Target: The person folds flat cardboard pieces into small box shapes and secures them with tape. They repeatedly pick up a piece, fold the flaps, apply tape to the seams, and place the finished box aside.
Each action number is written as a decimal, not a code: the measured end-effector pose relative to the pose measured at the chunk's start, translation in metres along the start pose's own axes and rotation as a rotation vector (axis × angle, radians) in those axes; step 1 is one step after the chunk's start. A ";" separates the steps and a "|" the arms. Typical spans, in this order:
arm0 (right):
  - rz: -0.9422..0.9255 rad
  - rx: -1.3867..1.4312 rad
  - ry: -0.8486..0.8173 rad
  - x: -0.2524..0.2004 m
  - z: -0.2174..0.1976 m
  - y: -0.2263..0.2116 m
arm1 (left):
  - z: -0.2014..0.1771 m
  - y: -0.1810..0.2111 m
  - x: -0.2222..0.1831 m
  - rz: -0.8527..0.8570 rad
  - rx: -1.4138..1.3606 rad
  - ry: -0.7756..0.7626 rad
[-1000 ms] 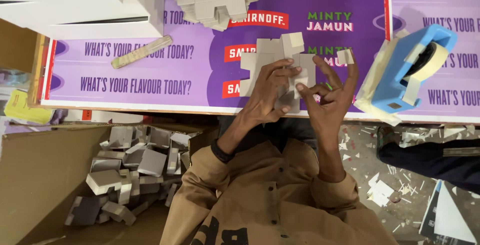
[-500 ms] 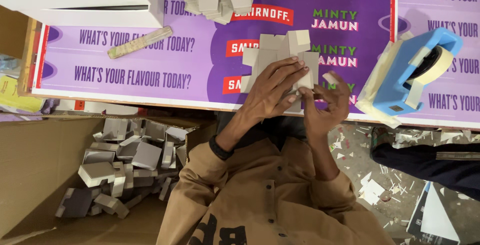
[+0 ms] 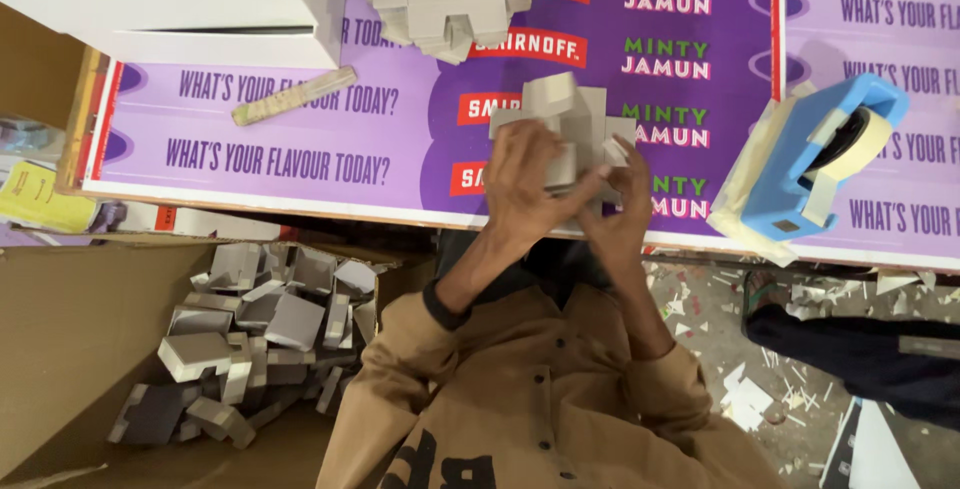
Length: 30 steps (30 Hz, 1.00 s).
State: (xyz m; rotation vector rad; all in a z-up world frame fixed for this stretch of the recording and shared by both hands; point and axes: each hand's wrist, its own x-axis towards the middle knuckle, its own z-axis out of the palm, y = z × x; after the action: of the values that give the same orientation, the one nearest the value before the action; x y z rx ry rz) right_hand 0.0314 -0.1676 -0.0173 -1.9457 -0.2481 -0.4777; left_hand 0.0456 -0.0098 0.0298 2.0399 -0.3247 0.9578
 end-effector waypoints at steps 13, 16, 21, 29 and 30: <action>-0.320 -0.173 -0.166 0.013 -0.039 -0.043 | 0.001 0.002 -0.042 -0.292 -0.319 -0.159; -0.353 -0.076 -0.166 0.012 -0.038 -0.038 | -0.002 0.006 -0.039 -0.402 -0.428 -0.093; -0.370 -0.106 -0.121 0.004 -0.037 -0.041 | 0.000 0.014 -0.041 -0.300 -0.540 -0.097; -0.221 0.104 0.042 -0.008 -0.036 -0.054 | -0.003 0.008 -0.035 -0.180 -0.514 -0.120; -0.155 0.162 0.084 -0.013 -0.036 -0.053 | -0.004 0.009 -0.035 -0.158 -0.482 -0.127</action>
State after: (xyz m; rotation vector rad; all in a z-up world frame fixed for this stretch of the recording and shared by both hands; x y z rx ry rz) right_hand -0.0083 -0.1778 0.0338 -1.7520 -0.3743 -0.6203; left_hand 0.0154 -0.0155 0.0108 1.6559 -0.4111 0.5844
